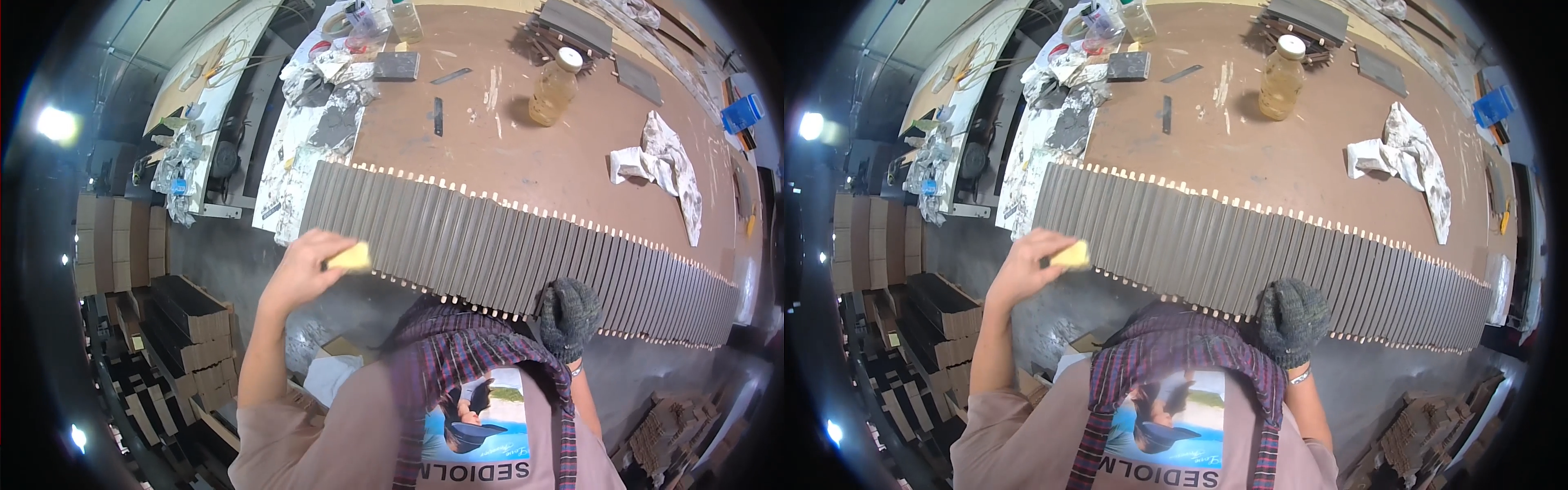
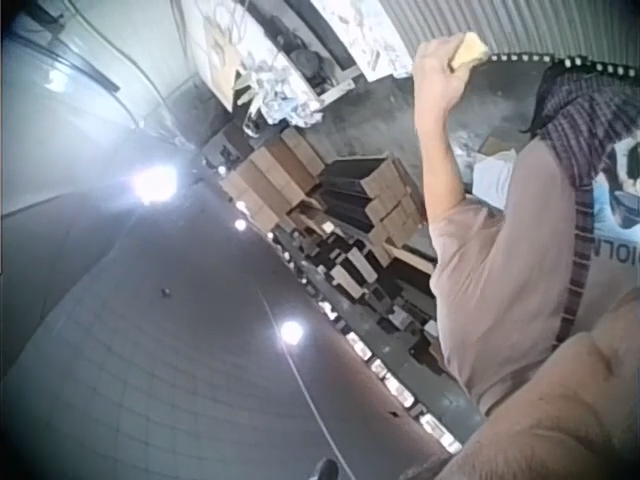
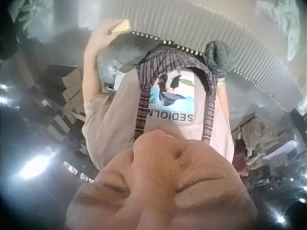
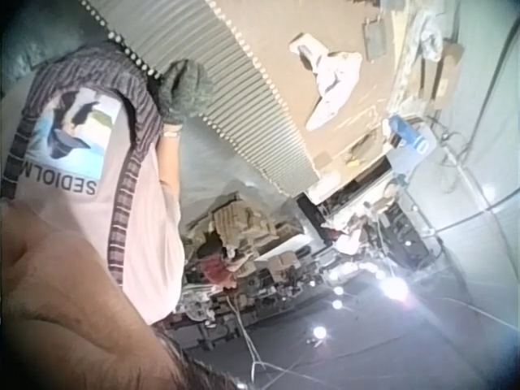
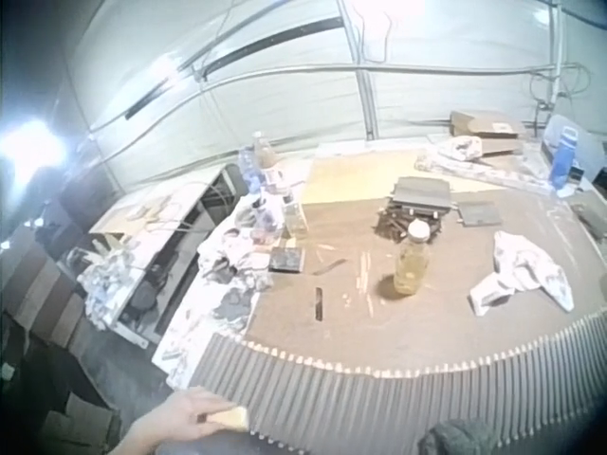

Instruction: The person applies a liquid finish to a long series of wooden slats using a small sponge and wipes the surfaces with a white cloth. The person then picks up and inspects a large section of the assembled wooden slats.

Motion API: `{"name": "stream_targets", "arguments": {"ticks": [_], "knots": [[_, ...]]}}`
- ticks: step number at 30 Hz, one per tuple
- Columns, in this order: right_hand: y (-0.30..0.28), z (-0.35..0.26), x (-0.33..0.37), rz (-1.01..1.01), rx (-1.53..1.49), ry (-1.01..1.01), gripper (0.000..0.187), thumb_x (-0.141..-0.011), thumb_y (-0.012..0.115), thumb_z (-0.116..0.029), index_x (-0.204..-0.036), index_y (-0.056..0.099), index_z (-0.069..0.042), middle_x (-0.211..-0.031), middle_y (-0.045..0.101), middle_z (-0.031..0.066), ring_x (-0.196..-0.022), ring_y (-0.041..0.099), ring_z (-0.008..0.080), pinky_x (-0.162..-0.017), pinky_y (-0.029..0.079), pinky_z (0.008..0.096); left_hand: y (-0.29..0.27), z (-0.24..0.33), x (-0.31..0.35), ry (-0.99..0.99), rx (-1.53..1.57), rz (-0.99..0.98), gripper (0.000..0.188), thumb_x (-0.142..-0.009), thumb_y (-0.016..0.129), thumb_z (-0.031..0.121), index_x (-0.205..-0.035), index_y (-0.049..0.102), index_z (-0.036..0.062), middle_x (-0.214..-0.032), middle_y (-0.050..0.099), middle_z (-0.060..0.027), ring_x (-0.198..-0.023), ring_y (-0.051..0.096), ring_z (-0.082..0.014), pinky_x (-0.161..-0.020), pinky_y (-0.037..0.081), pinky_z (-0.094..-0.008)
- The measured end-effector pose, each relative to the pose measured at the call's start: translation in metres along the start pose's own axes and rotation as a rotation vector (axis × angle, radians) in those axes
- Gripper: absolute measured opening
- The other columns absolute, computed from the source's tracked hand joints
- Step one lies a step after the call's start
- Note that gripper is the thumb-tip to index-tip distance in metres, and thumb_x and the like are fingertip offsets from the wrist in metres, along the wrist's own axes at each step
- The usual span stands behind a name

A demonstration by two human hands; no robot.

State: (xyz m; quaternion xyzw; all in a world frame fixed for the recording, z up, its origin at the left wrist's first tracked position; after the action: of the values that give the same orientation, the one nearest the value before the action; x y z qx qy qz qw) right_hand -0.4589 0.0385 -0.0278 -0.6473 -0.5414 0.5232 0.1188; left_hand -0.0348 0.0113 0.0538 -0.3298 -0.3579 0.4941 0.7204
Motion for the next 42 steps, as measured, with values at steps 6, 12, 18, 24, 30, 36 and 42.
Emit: {"name": "stream_targets", "arguments": {"ticks": [6,12,18,24,30,36,42], "knots": [[0.0,0.0,-0.003,-0.052,-0.007,0.003,0.024,-0.081,0.078,-0.01,-0.104,0.073,-0.007,-0.1,0.072,0.0165,-0.09,0.069,0.0371,-0.081,0.054,0.0476,0.011,-0.027,-0.117,0.102,-0.168,0.298,0.043,-0.082,0.07,0.008,-0.125,0.073,0.0055,-0.108,0.072,-0.0152,-0.105,0.065,-0.0365,-0.097,0.052,-0.0416],[0.001,0.002,0.0,-0.037,0.01,0.025,0.025,-0.081,0.078,-0.01,-0.105,0.072,-0.007,-0.099,0.072,0.0165,-0.09,0.069,0.0373,-0.08,0.054,0.0478,0.006,-0.017,-0.127,0.146,-0.138,0.365,0.04,-0.081,0.072,0.012,-0.121,0.074,0.0071,-0.11,0.072,-0.0147,-0.108,0.064,-0.0362,-0.098,0.052,-0.0442],[0.001,-0.001,-0.003,-0.033,-0.03,0.008,0.026,-0.081,0.078,-0.009,-0.106,0.072,-0.008,-0.099,0.072,0.0164,-0.088,0.069,0.0372,-0.079,0.054,0.048,-0.009,-0.031,-0.131,-0.028,-0.336,0.464,0.04,-0.08,0.073,0.013,-0.119,0.074,0.0084,-0.107,0.071,-0.0135,-0.106,0.065,-0.0339,-0.097,0.052,-0.0445],[-0.001,0.0,-0.001,-0.063,-0.023,0.022,0.026,-0.082,0.077,-0.005,-0.107,0.071,-0.006,-0.101,0.072,0.0158,-0.093,0.069,0.0376,-0.083,0.053,0.0484,0.005,-0.025,-0.11,0.129,-0.225,0.409,0.042,-0.078,0.072,0.008,-0.12,0.072,0.0057,-0.108,0.071,-0.0146,-0.103,0.064,-0.0356,-0.095,0.051,-0.0446],[0.0,-0.003,0.0,-0.047,-0.007,0.015,0.027,-0.082,0.076,-0.003,-0.109,0.07,-0.006,-0.103,0.072,0.0158,-0.095,0.068,0.0376,-0.085,0.053,0.0486,0.007,-0.027,-0.087,0.111,-0.091,0.485,0.038,-0.081,0.074,0.01,-0.118,0.072,0.0027,-0.109,0.072,-0.0151,-0.103,0.064,-0.0363,-0.095,0.052,-0.0443],[-0.003,-0.002,-0.005,-0.07,-0.027,0.032,0.023,-0.082,0.077,-0.006,-0.105,0.072,-0.005,-0.1,0.072,0.0167,-0.092,0.068,0.0379,-0.083,0.053,0.0486,0.005,-0.035,-0.047,0.002,-0.126,0.296,0.042,-0.078,0.07,0.006,-0.12,0.071,0.0039,-0.114,0.072,-0.0134,-0.109,0.063,-0.0356,-0.099,0.051,-0.0435],[-0.001,0.0,-0.004,-0.004,-0.043,-0.015,0.024,-0.08,0.078,-0.009,-0.104,0.073,-0.006,-0.098,0.072,0.0174,-0.088,0.069,0.0372,-0.08,0.054,0.0482,-0.015,-0.048,0.032,-0.219,-0.103,0.135,0.045,-0.074,0.07,0.004,-0.119,0.074,0.0051,-0.117,0.074,-0.0156,-0.109,0.068,-0.0342,-0.1,0.053,-0.0424]]}}
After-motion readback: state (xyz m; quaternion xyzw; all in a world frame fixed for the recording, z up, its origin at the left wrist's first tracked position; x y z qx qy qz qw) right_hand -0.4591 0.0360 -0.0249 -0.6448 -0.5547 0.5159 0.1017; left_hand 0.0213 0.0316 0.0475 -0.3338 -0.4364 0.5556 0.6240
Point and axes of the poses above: each hand's wrist, its own x-axis away from the middle knuckle, its own y-axis out of the palm, z = x × y, the point moved 3 cm from there along -x, towards the middle knuckle
